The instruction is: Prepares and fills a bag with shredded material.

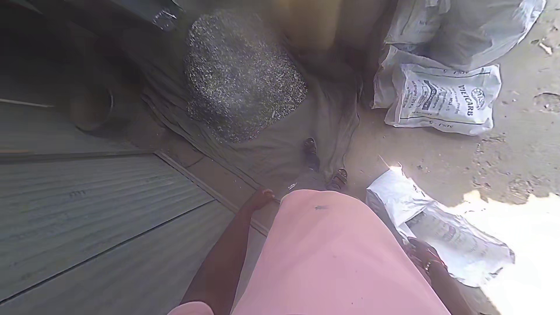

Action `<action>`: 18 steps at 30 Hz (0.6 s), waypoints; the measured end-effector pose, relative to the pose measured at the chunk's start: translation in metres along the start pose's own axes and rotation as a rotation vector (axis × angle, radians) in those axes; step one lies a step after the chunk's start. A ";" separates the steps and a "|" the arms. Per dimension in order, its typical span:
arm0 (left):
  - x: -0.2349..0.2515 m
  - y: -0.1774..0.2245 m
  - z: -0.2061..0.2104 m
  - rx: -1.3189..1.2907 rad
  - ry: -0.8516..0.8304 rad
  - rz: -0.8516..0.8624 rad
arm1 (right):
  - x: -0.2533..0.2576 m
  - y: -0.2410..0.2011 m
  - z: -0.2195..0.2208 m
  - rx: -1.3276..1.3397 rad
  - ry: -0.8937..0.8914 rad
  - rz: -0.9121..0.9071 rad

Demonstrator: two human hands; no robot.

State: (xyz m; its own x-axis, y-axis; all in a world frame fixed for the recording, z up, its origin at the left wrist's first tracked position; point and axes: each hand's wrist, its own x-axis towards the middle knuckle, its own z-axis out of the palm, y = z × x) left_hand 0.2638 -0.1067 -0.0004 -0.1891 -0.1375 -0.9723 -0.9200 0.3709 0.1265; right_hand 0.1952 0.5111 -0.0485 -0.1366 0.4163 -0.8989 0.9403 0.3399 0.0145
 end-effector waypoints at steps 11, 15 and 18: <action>-0.017 0.025 -0.009 -0.063 0.280 0.214 | -0.038 -0.062 0.017 0.146 -0.060 -0.449; 0.011 0.037 -0.005 0.034 0.183 0.290 | -0.067 -0.014 0.012 0.175 0.185 -0.512; 0.033 0.038 -0.009 0.036 0.141 0.370 | -0.097 0.037 0.007 0.061 0.277 -0.361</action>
State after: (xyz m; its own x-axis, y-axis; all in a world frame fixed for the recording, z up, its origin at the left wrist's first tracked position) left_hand 0.2198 -0.1056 -0.0258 -0.5531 -0.1127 -0.8255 -0.7689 0.4504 0.4537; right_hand 0.2451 0.4776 0.0360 -0.5291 0.4931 -0.6906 0.8329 0.4574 -0.3116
